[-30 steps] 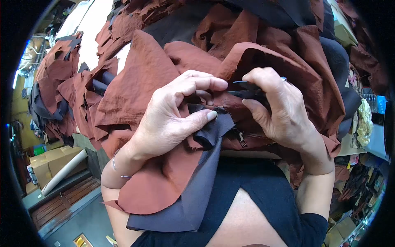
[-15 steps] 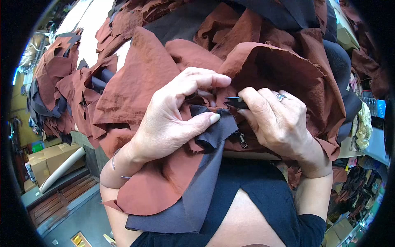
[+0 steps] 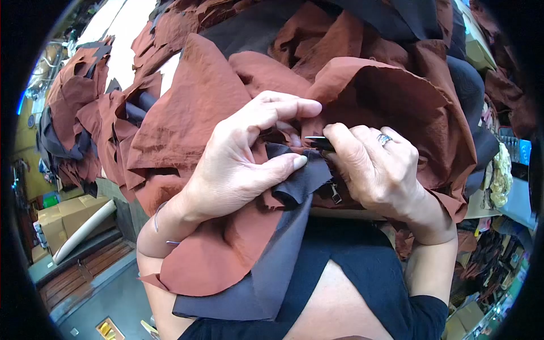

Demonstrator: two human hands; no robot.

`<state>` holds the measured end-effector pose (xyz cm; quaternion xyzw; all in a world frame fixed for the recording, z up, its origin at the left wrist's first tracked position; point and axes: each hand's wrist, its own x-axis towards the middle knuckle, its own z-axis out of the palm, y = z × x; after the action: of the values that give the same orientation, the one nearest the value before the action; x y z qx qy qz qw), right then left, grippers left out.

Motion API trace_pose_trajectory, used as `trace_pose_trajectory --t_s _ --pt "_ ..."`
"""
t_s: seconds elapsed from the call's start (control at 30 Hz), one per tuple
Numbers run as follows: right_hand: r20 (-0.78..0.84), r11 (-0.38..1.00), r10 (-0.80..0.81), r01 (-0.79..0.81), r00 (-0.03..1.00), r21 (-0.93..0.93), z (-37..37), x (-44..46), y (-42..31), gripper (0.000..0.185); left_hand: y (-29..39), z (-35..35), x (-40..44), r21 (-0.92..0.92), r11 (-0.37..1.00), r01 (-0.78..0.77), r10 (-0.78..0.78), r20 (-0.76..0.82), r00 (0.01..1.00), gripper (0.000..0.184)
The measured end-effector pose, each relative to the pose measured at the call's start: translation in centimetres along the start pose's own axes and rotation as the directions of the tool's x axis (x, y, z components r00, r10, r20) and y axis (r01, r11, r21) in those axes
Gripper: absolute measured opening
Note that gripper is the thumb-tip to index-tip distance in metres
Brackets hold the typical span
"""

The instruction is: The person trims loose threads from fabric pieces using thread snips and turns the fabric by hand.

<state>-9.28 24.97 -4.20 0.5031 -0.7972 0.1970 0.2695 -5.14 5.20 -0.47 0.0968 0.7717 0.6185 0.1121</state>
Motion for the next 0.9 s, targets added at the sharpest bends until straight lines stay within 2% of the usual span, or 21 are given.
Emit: trace_pose_trajectory --t_s 0.1,0.2,0.3,0.7,0.8,0.9 --pt "-0.013 0.998 -0.034 0.033 0.999 -0.047 -0.2 0.1 -0.1 0.033 0.0 0.1 -0.1 -0.055 0.998 0.037 -0.037 -0.005 0.999 0.048" --pt "-0.033 0.999 -0.037 0.037 0.999 -0.020 0.0 0.1 -0.1 0.032 0.2 0.2 -0.1 0.000 1.000 0.029 -0.029 -0.011 1.000 0.049" --pt "-0.045 0.999 -0.040 0.039 0.998 -0.013 0.1 0.1 -0.2 0.030 0.2 0.2 -0.1 -0.030 0.998 0.050 -0.051 -0.022 0.998 0.050" --pt "0.044 0.958 -0.151 0.158 0.987 -0.240 -0.9 0.7 -0.3 0.021 0.0 0.3 0.0 -0.008 1.000 0.029 -0.029 -0.013 1.000 0.050" --pt "0.067 0.948 -0.165 0.176 0.984 -0.264 -1.1 0.7 -0.4 0.020 -0.4 0.4 0.1 0.022 0.998 -0.063 0.063 -0.028 0.998 0.049" --pt "0.073 0.954 -0.165 0.178 0.983 -0.242 -1.1 0.7 -0.4 0.019 -0.3 0.4 0.1 0.053 0.997 -0.064 0.064 -0.012 0.998 0.049"
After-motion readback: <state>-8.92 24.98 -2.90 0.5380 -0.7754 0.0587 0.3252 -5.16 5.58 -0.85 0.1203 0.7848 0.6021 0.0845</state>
